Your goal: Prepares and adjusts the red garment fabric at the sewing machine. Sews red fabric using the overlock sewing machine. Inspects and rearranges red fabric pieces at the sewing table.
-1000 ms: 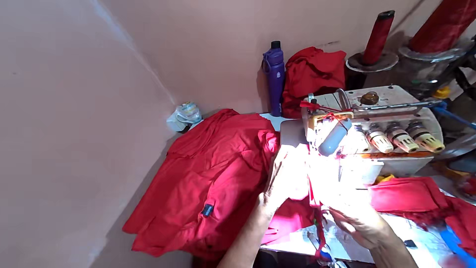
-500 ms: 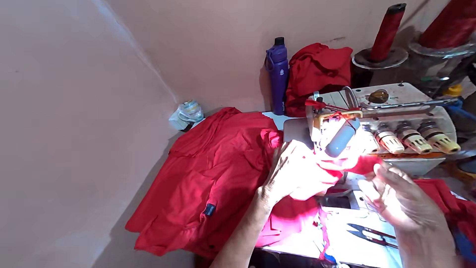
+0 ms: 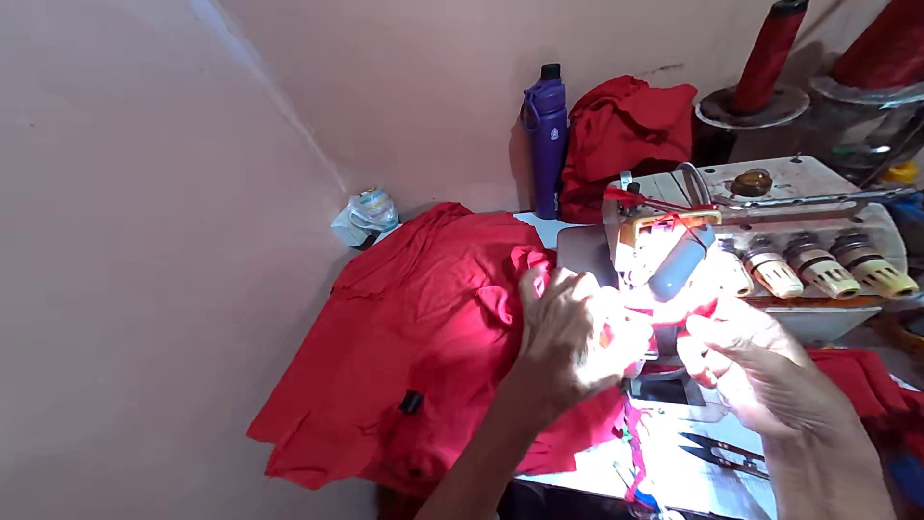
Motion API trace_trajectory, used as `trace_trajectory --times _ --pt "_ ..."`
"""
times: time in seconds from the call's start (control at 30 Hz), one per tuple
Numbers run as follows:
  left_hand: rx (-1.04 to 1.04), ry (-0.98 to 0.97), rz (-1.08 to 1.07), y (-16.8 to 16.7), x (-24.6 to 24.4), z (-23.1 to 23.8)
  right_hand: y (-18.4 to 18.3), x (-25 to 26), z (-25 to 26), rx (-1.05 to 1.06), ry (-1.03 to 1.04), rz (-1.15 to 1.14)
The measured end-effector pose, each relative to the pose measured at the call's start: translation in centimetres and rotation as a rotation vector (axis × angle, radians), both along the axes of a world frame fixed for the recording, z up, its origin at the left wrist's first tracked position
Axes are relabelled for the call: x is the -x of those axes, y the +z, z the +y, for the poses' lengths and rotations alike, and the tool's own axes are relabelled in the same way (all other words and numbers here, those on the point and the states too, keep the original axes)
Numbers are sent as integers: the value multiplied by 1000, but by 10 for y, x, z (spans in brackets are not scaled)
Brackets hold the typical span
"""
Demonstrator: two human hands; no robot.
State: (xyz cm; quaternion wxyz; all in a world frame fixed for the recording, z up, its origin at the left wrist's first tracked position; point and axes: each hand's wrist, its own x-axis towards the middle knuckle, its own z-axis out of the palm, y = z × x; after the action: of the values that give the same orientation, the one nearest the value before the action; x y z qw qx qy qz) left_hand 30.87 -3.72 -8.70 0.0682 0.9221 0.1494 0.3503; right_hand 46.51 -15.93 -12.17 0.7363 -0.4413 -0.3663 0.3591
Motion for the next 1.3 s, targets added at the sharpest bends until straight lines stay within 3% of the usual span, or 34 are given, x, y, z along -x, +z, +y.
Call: trace_trajectory --times 0.1,0.27,0.47,0.57,0.7,0.87,1.0,1.1,1.3 --pt "236 -294 -60 0 2 2 3 0 3 -1 14 -14" --pt "301 -470 -98 -12 7 13 4 2 4 5 18 -77" --pt "151 -369 -103 -14 18 10 14 7 9 102 67 -298" --pt "109 -276 -48 4 21 -3 13 4 12 142 211 -575" --pt "82 -306 -180 -1 9 4 12 11 10 222 373 -659" --pt "311 -499 -138 -2 5 0 5 29 -17 43 136 -784" --pt "199 -496 88 -10 3 -1 -4 53 -36 83 -33 -762" --pt "95 -377 184 -23 6 11 -22 72 -43 169 -118 -670" --pt "-84 -340 10 -46 -5 26 -62 73 -15 24 -328 -485"
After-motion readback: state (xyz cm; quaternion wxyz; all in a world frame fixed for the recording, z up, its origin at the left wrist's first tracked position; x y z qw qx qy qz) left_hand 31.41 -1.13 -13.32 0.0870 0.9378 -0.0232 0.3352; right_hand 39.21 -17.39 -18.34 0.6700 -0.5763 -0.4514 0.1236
